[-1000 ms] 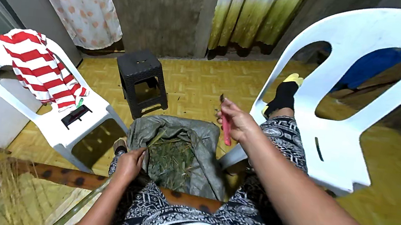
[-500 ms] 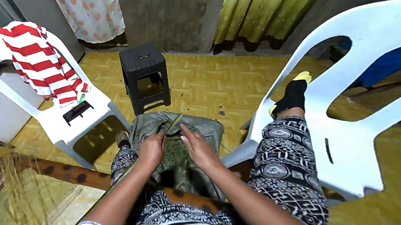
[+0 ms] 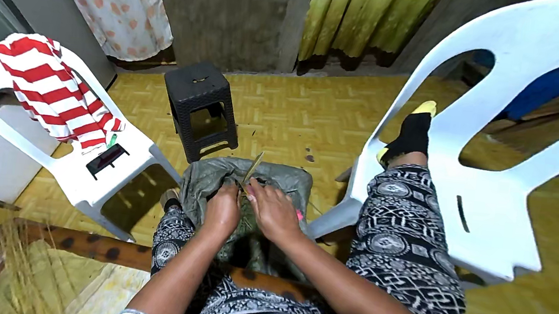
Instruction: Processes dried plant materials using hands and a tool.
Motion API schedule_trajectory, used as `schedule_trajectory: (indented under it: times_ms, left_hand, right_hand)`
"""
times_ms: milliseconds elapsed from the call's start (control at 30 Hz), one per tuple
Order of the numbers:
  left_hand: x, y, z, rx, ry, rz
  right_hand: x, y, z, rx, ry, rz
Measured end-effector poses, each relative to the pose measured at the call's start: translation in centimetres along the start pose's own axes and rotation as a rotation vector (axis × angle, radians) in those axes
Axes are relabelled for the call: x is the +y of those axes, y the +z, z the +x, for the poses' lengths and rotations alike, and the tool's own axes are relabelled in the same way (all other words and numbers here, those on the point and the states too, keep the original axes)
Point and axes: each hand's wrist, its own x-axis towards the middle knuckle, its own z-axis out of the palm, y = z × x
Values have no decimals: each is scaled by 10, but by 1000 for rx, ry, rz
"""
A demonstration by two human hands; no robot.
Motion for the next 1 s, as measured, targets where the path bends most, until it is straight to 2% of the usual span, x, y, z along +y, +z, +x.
schedule_trajectory:
  times_ms: [333,567,700,833,1000]
  left_hand:
    - [-27,7,-24,31,78,-3]
    - [-38,4,-32,107,112,-66]
    - [-39,1,-30,119,108,-106]
    - [-32,-4,-26,87,97,-152]
    - [-23,-5,-20,91,117,-175]
  right_hand:
    - [11,-8,11,74,-16,-87]
    - [33,-40,35,220,83,3]
    - [42,-58,39,309,148,212]
    - [38,-41,29,310,77,573]
    - [15,-14,13,87,58,779]
